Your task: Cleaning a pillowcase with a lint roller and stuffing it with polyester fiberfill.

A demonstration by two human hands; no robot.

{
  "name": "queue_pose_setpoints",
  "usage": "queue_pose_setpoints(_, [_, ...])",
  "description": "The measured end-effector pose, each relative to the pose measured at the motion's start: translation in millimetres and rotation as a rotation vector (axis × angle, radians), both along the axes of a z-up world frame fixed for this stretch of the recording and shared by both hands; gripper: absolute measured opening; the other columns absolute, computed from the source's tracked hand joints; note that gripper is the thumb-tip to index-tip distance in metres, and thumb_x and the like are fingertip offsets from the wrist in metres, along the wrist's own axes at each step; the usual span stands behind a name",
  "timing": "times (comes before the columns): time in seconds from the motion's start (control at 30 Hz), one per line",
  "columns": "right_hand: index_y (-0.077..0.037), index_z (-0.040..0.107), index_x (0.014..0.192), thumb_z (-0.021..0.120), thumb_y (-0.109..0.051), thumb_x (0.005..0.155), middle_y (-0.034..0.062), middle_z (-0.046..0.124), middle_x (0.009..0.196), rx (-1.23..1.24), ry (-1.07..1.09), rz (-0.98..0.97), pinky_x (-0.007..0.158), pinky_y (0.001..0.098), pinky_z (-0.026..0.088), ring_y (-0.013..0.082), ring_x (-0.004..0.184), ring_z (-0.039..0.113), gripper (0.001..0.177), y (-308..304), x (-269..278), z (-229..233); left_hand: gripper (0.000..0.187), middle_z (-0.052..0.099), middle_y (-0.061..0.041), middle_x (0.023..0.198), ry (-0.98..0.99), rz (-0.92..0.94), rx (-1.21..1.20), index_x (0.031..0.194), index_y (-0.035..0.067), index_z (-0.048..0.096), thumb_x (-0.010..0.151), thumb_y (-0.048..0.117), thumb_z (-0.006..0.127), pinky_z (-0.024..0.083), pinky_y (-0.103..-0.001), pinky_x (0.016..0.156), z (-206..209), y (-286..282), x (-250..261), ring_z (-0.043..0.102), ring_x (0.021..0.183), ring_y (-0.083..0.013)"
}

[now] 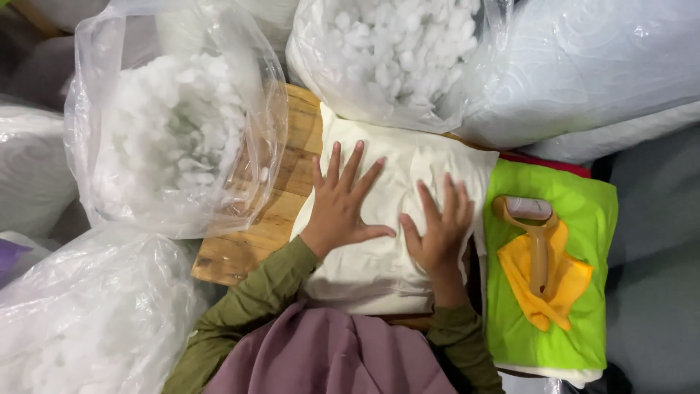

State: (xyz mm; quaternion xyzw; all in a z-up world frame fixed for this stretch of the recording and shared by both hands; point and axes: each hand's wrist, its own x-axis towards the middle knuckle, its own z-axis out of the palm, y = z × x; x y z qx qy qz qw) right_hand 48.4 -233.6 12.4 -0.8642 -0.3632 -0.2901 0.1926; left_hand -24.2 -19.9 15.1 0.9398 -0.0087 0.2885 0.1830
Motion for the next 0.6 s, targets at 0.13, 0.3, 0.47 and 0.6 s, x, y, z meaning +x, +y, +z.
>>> queue_pose_setpoints(0.13, [-0.024,0.054,0.153,0.065,-0.046,0.097,0.0190,0.034,0.163,-0.074,0.227,0.020,0.111,0.0749,0.019,0.0509,0.150,0.025,0.061,-2.7,-0.5,-26.2,0.120,0.017,-0.017,0.172,0.192,0.017,-0.086,0.166,0.027,0.029,0.072,0.098,0.048,0.012,-0.076,0.116,-40.1,1.9,4.2,0.012,0.155,-0.0520])
queue_pose_setpoints(0.3, [-0.018,0.055,0.151,0.059,-0.050,0.099,0.0183,0.033,0.164,0.017,0.184,-0.026,0.118,0.0650,0.021,0.0485,0.150,0.027,0.061,-21.5,-10.2,-10.2,0.115,0.020,-0.018,0.172,0.017,0.064,-0.139,0.164,0.024,0.034,0.075,0.093,0.055,0.008,-0.067,0.121,-22.6,3.9,-18.9,0.013,0.157,-0.0470])
queue_pose_setpoints(0.47, [-0.018,0.058,0.150,0.063,-0.036,0.099,0.0223,0.042,0.157,-0.005,0.379,0.086,0.113,0.0650,0.033,0.0545,0.142,0.039,0.054,-35.8,-13.2,-25.4,0.104,0.030,-0.022,0.166,0.245,0.032,-0.163,0.165,0.027,0.029,0.083,0.086,0.055,0.029,-0.073,0.113,-43.3,8.3,-30.8,0.039,0.144,-0.0529])
queue_pose_setpoints(0.6, [-0.018,0.052,0.154,0.056,-0.038,0.102,0.0183,0.034,0.163,0.076,0.409,0.052,0.119,0.0589,0.028,0.0451,0.149,0.033,0.056,-63.8,-37.0,-2.1,0.090,0.032,-0.022,0.164,0.201,0.048,-0.212,0.163,0.023,0.034,0.092,0.073,0.057,0.026,-0.074,0.114,-24.6,5.4,-57.8,0.034,0.147,-0.0526])
